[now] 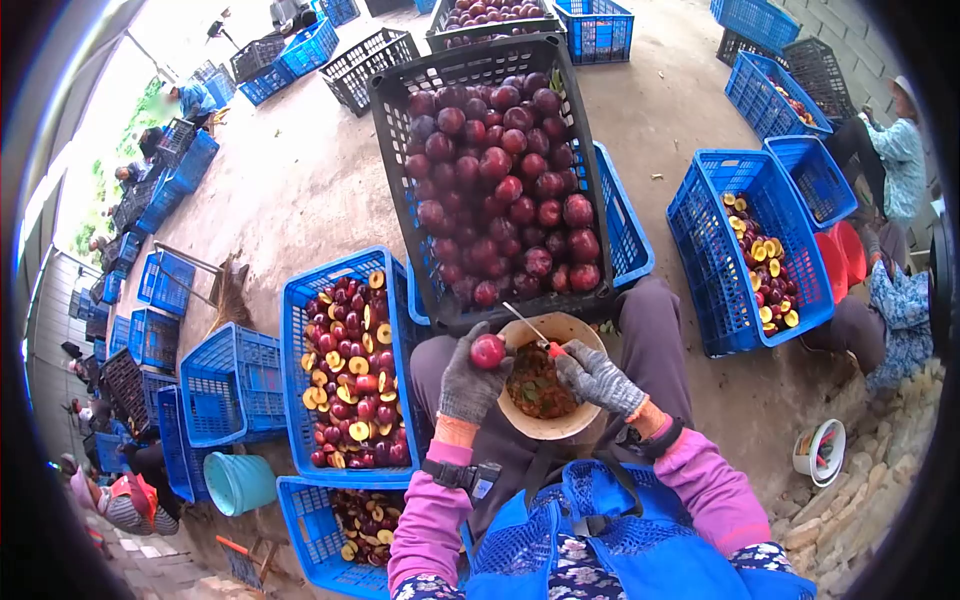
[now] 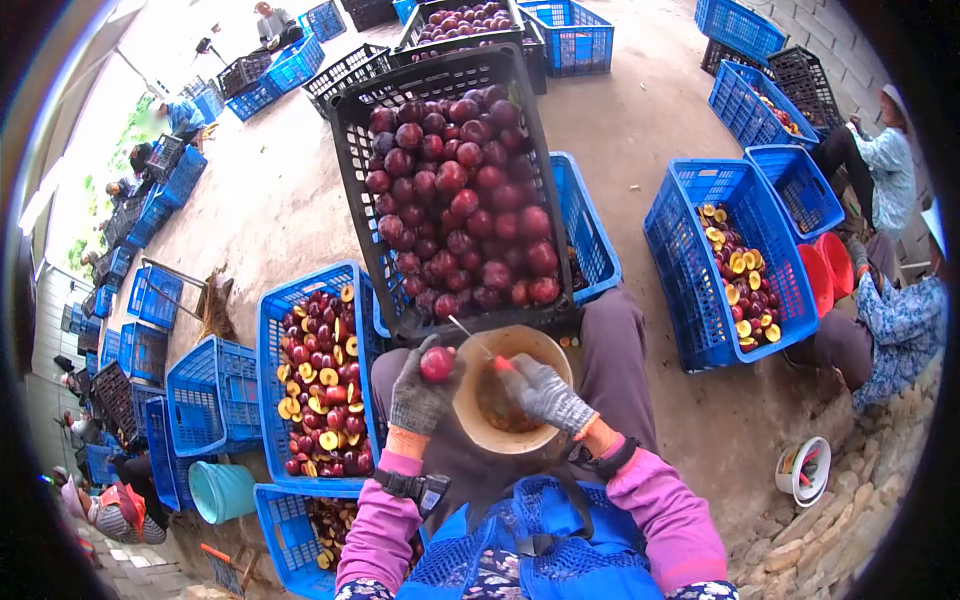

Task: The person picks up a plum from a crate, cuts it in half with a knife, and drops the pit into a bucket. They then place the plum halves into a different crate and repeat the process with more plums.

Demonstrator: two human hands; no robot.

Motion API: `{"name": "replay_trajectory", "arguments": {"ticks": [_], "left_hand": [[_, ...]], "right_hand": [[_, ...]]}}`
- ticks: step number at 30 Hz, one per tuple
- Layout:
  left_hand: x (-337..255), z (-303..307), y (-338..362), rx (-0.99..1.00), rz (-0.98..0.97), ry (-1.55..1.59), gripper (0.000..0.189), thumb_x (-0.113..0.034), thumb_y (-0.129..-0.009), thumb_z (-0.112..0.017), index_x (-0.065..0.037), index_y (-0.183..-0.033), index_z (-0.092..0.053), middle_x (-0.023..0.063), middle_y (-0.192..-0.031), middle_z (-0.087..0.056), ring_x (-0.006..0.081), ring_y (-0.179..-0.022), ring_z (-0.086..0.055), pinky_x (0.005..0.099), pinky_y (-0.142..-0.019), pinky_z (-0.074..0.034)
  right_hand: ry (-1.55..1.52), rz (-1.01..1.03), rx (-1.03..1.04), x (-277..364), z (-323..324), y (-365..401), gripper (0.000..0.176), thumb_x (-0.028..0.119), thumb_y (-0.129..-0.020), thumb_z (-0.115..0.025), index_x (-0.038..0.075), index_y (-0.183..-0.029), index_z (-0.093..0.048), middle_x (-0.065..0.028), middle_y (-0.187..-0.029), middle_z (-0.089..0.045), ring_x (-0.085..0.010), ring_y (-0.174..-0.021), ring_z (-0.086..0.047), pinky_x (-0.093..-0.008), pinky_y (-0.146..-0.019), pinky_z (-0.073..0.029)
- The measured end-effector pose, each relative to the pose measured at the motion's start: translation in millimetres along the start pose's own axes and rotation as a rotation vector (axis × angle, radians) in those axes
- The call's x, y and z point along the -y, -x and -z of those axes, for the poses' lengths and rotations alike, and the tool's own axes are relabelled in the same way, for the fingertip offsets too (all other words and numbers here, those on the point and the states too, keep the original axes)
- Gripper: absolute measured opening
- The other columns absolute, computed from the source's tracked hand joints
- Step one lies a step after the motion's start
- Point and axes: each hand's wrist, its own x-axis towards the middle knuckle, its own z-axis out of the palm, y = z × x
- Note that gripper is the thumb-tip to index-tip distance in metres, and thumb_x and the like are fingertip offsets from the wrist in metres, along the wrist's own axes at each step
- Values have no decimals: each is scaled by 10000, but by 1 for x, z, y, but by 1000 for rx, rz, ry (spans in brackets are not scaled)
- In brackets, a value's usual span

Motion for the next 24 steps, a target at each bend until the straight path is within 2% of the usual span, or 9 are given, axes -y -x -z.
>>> {"name": "replay_trajectory", "arguments": {"ticks": [1, 3, 5, 7, 8, 11, 12, 15, 24], "left_hand": [[7, -3, 5, -17, -156, -261, 342, -288, -875, -480, -80, -1145, -456, 148, -1020, -510, 308, -904, -513, 370, -706, -501], [13, -2, 16, -23, -89, -35, 348, -276, -869, -494, -47, -1128, -454, 163, -1046, -485, 309, -939, -495, 404, -795, -469], [19, 5, 17, -49, 155, 350, 363, -278, -857, -518, -27, -1112, -454, 167, -1056, -474, 297, -950, -490, 410, -831, -453], [28, 6, 20, -79, 126, 336, 408, -328, -851, -521, -16, -1105, -452, 158, -1047, -481, 296, -944, -495, 412, -842, -447], [31, 7, 20, -80, 139, 361, 430, -364, -846, -518, -19, -1095, -455, 157, -1053, -482, 292, -946, -496, 418, -841, -447], [37, 2, 21, -114, 153, 312, 468, -431, -832, -513, -25, -1062, -483, 139, -1036, -510, 270, -959, -495, 393, -874, -417], [38, 1, 22, -146, 153, 236, 486, -463, -822, -511, -29, -1038, -509, 123, -1013, -538, 251, -968, -494, 360, -909, -387], [43, 6, 13, -98, 186, 217, 470, -474, -810, -526, -50, -1013, -518, 99, -971, -552, 226, -917, -519, 341, -858, -421], [62, 9, -1, -286, 180, 239, 461, -477, -765, -586, -44, -915, -548, 72, -811, -579, 204, -757, -554, 320, -759, -469]], "right_hand": [[1, -3, 3, -2, -5, 3, 199, 211, -889, -477, 71, -1029, -488, 14, -705, -507, -63, -602, -469, -217, -526, -400], [100, 102, -132, 2, -18, 4, 190, 193, -880, -492, 65, -1021, -497, -1, -689, -508, -83, -594, -476, -238, -531, -405], [13, -149, -103, 14, -21, 3, 184, 171, -872, -504, 61, -1020, -498, -26, -694, -514, -99, -595, -484, -258, -533, -408], [679, 503, -168, 15, -22, 5, 180, 159, -869, -506, 44, -1006, -490, -56, -685, -527, -133, -601, -514, -278, -544, -419], [197, -66, -8, 15, -30, 8, 170, 124, -856, -514, 20, -988, -487, -101, -744, -555, -191, -626, -553, -301, -562, -439], [539, 277, -146, -41, -53, 11, 149, 105, -851, -509, 7, -962, -491, -132, -805, -568, -228, -642, -575, -317, -560, -446], [155, -60, -137, 9, -46, 8, 157, 81, -823, -527, 6, -961, -522, -159, -868, -555, -252, -634, -575, -332, -539, -446], [514, 186, -137, -8, -49, 13, 197, 83, -792, -549, -5, -968, -548, -181, -885, -542, -290, -626, -565, -367, -532, -444], [291, -72, -164, -17, -59, 4, 249, 289, -865, -436, 45, -886, -481, -238, -643, -559, -420, -592, -543, -508, -521, -404]]}}
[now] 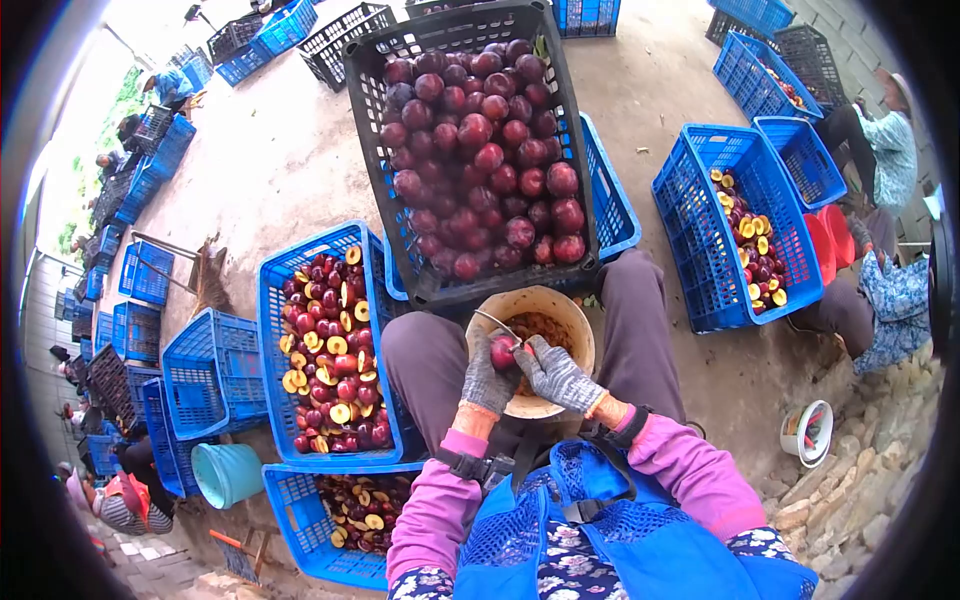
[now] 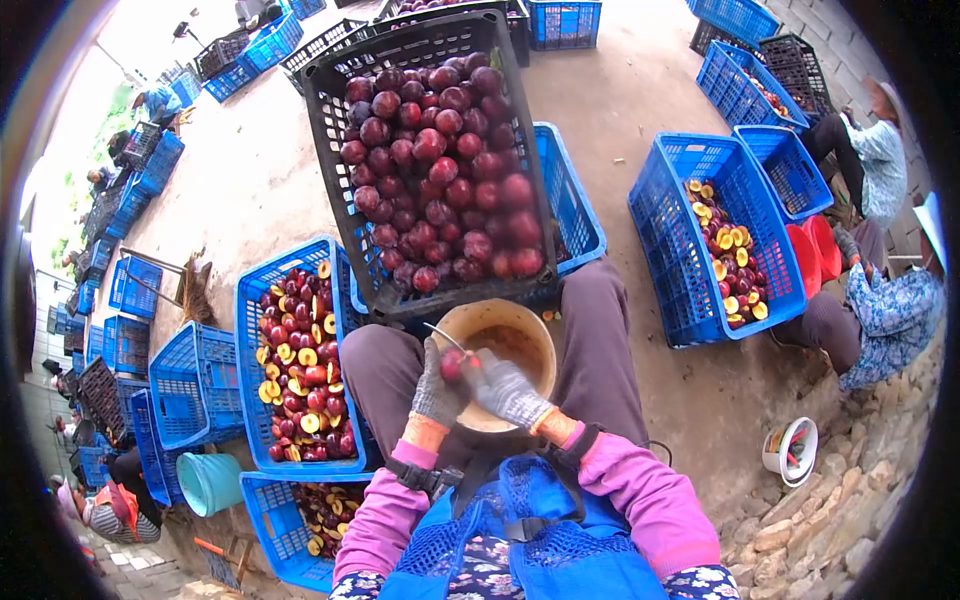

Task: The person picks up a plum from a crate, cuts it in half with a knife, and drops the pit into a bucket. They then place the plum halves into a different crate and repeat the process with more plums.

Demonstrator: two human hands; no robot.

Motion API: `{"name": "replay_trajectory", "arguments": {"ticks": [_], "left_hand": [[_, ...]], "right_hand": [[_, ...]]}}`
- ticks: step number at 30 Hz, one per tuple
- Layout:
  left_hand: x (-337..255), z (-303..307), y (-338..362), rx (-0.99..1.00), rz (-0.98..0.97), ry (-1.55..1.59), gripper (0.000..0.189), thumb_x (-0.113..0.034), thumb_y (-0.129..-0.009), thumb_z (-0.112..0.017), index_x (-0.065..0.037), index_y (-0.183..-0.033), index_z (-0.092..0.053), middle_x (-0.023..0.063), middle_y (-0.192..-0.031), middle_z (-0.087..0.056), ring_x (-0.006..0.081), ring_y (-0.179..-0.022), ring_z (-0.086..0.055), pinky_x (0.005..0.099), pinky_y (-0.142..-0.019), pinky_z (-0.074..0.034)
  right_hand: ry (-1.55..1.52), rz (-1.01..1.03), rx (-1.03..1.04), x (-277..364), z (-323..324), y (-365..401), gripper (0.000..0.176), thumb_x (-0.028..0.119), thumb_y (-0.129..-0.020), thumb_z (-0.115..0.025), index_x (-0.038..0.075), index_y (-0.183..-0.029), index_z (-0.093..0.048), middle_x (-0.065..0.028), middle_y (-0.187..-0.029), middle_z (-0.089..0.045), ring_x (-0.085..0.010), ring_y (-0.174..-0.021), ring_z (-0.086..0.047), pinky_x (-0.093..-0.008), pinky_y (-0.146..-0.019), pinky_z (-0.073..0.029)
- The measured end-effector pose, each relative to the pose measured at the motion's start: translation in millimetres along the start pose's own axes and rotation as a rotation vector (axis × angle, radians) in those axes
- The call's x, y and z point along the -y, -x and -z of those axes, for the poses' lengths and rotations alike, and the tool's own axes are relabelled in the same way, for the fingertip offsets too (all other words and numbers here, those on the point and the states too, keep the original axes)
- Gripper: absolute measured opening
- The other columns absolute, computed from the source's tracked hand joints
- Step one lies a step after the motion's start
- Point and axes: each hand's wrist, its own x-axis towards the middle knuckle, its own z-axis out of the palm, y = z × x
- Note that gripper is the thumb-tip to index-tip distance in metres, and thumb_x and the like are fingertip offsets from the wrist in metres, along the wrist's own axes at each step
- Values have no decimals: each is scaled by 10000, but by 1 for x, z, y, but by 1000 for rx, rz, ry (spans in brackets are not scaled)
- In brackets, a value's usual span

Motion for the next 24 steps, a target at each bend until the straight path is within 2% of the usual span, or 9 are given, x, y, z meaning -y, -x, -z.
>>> {"name": "replay_trajectory", "arguments": {"ticks": [5, 9, 11, 12, 14, 21, 22, 23, 24], "left_hand": [[3, 1, -3, -66, 4, 1, 465, -484, -766, -580, -37, -890, -552, 70, -791, -575, 196, -733, -548, 302, -739, -469], [8, 10, -13, -78, -48, 17, 439, -466, -797, -554, -37, -890, -548, 67, -792, -570, 187, -727, -538, 288, -720, -468], [11, 10, -16, -100, -92, -9, 418, -454, -811, -542, -43, -885, -544, 63, -787, -565, 182, -722, -533, 287, -710, -469], [12, 8, -15, -121, -137, -36, 398, -442, -825, -530, -48, -880, -540, 58, -783, -559, 177, -718, -528, 286, -699, -469], [13, 5, -13, -146, -204, -106, 380, -432, -835, -521, -54, -875, -534, 54, -777, -553, 169, -701, -523, 281, -676, -472], [14, 17, -27, -244, -440, -292, 303, -387, -860, -493, -87, -894, -519, 30, -775, -529, 112, -624, -498, 206, -497, -450], [14, 15, -26, -252, -438, -294, 275, -367, -859, -500, -101, -924, -520, 22, -794, -524, 101, -629, -494, 195, -472, -441], [14, 18, -26, -257, -430, -296, 275, -367, -859, -500, -101, -924, -520, 22, -794, -524, 101, -629, -494, 195, -472, -441], [13, 17, -24, -232, -436, -321, 265, -356, -857, -506, -103, -934, -522, 20, -801, -523, 101, -635, -493, 195, -472, -441]], "right_hand": [[-18, -150, 60, 1, -1, -2, 311, 332, -881, -389, 36, -892, -483, -247, -633, -554, -414, -582, -545, -506, -521, -412], [53, -129, 66, -2, -5, -2, 333, 345, -889, -358, 36, -892, -482, -250, -619, -552, -413, -579, -542, -501, -517, -413], [87, -278, 129, 7, -2, -4, 296, 291, -893, -346, 37, -909, -497, -242, -686, -554, -393, -584, -554, -486, -513, -432], [87, -282, 129, 8, -2, -3, 296, 291, -893, -346, 37, -909, -497, -242, -686, -554, -393, -584, -554, -486, -513, -432], [226, -145, 173, 9, -3, -2, 255, 225, -880, -357, 38, -945, -517, -230, -804, -529, -357, -588, -570, -459, -508, -455], [310, -164, 255, 17, -12, -11, 264, 170, -849, -390, 17, -1037, -493, -234, -902, -490, -326, -580, -575, -439, -461, -455], [238, -301, 263, 12, -19, -14, 288, 143, -836, -393, -15, -1063, -474, -246, -950, -475, -312, -558, -567, -426, -440, -447], [237, -309, 267, 9, -20, -10, 288, 143, -836, -393, -15, -1063, -474, -246, -950, -475, -312, -558, -567, -426, -440, -447], [224, -168, 168, 8, -19, -8, 270, 219, -858, -398, -4, -1003, -441, -247, -746, -496, -355, -530, -549, -458, -445, -424]]}}
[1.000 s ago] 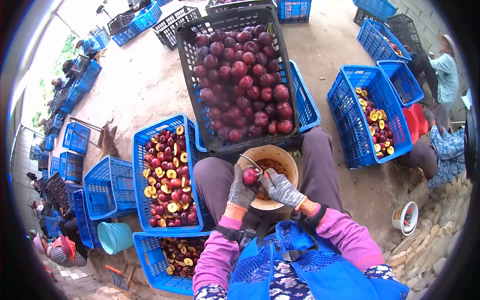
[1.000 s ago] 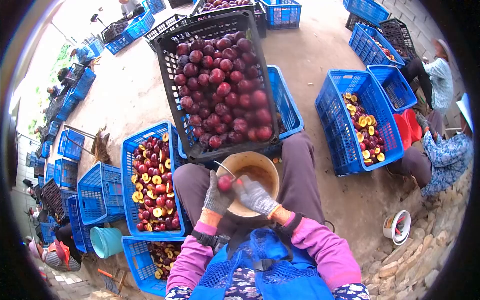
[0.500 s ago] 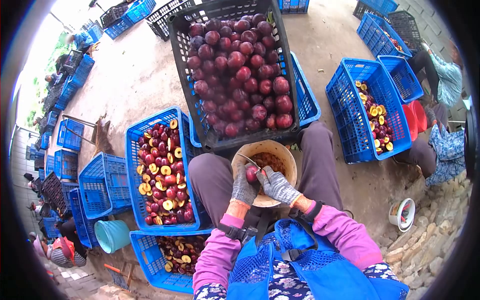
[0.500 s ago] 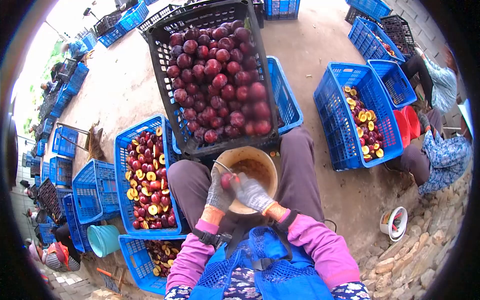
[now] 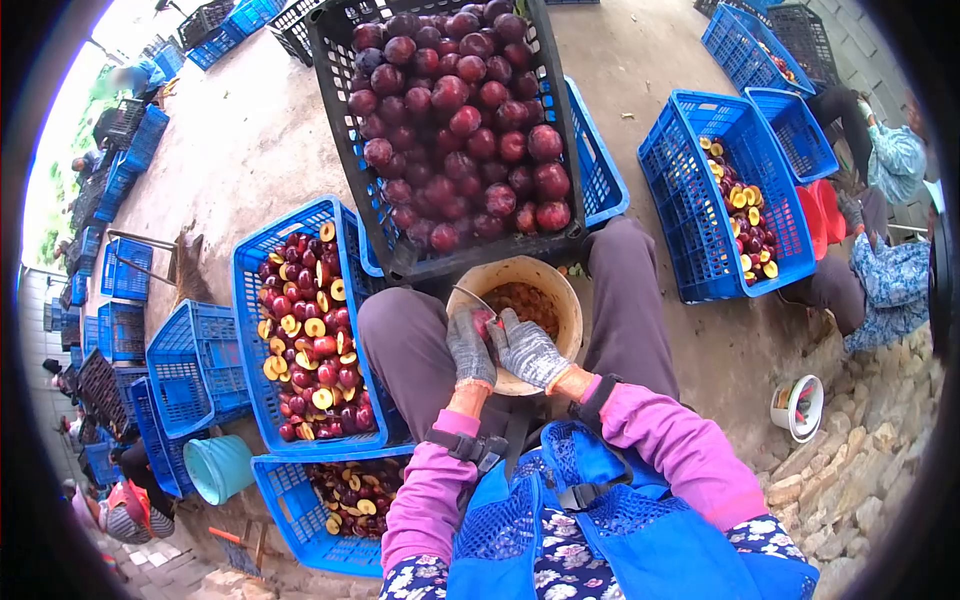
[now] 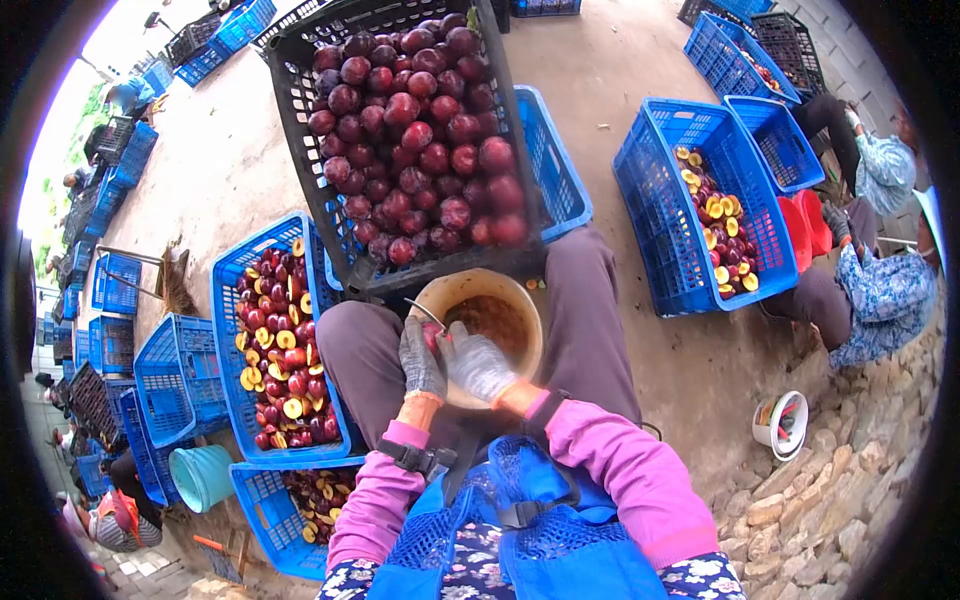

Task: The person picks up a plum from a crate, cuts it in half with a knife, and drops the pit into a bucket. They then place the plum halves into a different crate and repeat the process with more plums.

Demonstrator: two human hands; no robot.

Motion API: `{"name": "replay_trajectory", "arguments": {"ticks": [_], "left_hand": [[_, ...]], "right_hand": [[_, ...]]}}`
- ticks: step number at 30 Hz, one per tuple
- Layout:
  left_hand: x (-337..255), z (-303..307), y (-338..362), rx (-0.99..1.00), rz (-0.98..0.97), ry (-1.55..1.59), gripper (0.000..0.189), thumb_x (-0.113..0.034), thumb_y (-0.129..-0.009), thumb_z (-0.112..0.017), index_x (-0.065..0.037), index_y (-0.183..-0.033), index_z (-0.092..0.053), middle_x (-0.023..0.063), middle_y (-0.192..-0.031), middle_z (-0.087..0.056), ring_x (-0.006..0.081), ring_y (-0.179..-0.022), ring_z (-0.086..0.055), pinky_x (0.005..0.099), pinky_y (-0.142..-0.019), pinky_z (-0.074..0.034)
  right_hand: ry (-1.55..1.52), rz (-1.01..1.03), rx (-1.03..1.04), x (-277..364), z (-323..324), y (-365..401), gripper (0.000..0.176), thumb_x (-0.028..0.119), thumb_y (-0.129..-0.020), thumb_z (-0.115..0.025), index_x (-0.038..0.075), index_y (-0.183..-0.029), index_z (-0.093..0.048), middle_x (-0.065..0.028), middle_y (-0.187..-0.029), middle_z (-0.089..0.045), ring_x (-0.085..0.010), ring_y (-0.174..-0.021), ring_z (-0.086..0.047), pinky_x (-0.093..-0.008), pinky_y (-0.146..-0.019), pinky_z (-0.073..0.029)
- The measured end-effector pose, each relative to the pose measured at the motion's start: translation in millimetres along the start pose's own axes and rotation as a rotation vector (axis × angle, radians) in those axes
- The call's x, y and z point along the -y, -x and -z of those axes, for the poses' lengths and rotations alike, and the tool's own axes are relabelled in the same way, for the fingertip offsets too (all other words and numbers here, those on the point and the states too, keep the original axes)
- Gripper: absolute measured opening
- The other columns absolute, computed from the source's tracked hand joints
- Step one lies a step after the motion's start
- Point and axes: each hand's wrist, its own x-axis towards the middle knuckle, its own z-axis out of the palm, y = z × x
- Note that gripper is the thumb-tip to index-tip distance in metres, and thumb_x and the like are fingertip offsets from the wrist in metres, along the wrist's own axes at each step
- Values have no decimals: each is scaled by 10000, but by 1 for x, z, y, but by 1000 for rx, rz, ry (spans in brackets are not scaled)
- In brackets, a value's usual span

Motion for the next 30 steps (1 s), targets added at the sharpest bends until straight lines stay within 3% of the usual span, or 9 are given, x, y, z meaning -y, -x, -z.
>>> {"name": "replay_trajectory", "arguments": {"ticks": [1, 3, 5, 13, 18, 23, 27, 29, 30], "left_hand": [[-1, -1, 1, 30, -14, -18, 257, -346, -854, -512, -105, -944, -523, 18, -809, -522, 101, -640, -493, 196, -472, -442], [1, -2, 0, -18, -3, 11, 238, -332, -850, -517, -107, -928, -531, 19, -820, -528, 104, -636, -494, 198, -474, -441], [6, -1, -3, -4, -181, -100, 241, -335, -841, -526, -106, -916, -538, 27, -825, -536, 116, -630, -502, 188, -466, -441], [0, 5, -8, -21, 92, 82, 288, -352, -822, -548, -83, -923, -547, 30, -815, -543, 123, -634, -513, 221, -513, -466], [-5, -5, 7, 96, -340, -244, 286, -349, -821, -551, -86, -933, -552, 24, -839, -548, 134, -643, -522, 225, -538, -482], [-9, 1, 1, 81, -25, -5, 228, -293, -868, -495, -77, -905, -558, 53, -836, -574, 135, -670, -546, 261, -648, -470], [-6, 6, 4, 159, -162, -125, 262, -276, -882, -460, -37, -930, -555, 92, -889, -588, 166, -721, -556, 279, -696, -472], [-11, -3, 15, 93, -505, -474, 277, -233, -883, -433, 6, -958, -551, 119, -938, -576, 207, -801, -550, 311, -763, -448], [-19, -12, 22, 47, -428, -451, 270, -188, -871, -412, 27, -963, -547, 143, -978, -555, 227, -874, -531, 331, -802, -420]], "right_hand": [[-11, 131, -114, -1, 1, 1, 296, 295, -880, -403, 6, -944, -409, -248, -541, -516, -398, -503, -532, -490, -451, -401], [-19, 113, -108, -1, -6, 1, 298, 277, -877, -406, -6, -970, -406, -257, -560, -518, -401, -522, -536, -489, -466, -408], [-121, -95, -61, -9, -20, -1, 321, 257, -870, -413, -29, -1015, -416, -273, -633, -532, -397, -553, -542, -485, -483, -416], [203, 184, -68, -15, -31, 3, 276, 176, -858, -407, 42, -1067, -527, -279, -1003, -504, -343, -584, -551, -435, -500, -440], [-37, -11, -97, -16, -38, 5, 280, 174, -848, -418, 33, -1066, -522, -274, -1022, -499, -341, -578, -551, -433, -504, -442], [127, 65, -68, -16, -45, 1, 272, 167, -836, -412, 31, -1047, -516, -260, -1030, -472, -313, -550, -539, -402, -461, -433], [277, 259, -162, -7, -30, 9, 256, 144, -835, -407, 31, -1037, -516, -247, -1027, -472, -303, -532, -534, -393, -426, -424], [256, 229, -88, -3, -19, 9, 259, 121, -826, -410, 5, -1033, -513, -215, -1017, -487, -296, -599, -534, -372, -523, -454], [417, 368, -147, -6, -18, 8, 262, 95, -813, -418, -15, -1037, -496, -203, -974, -490, -300, -630, -526, -365, -577, -446]]}}
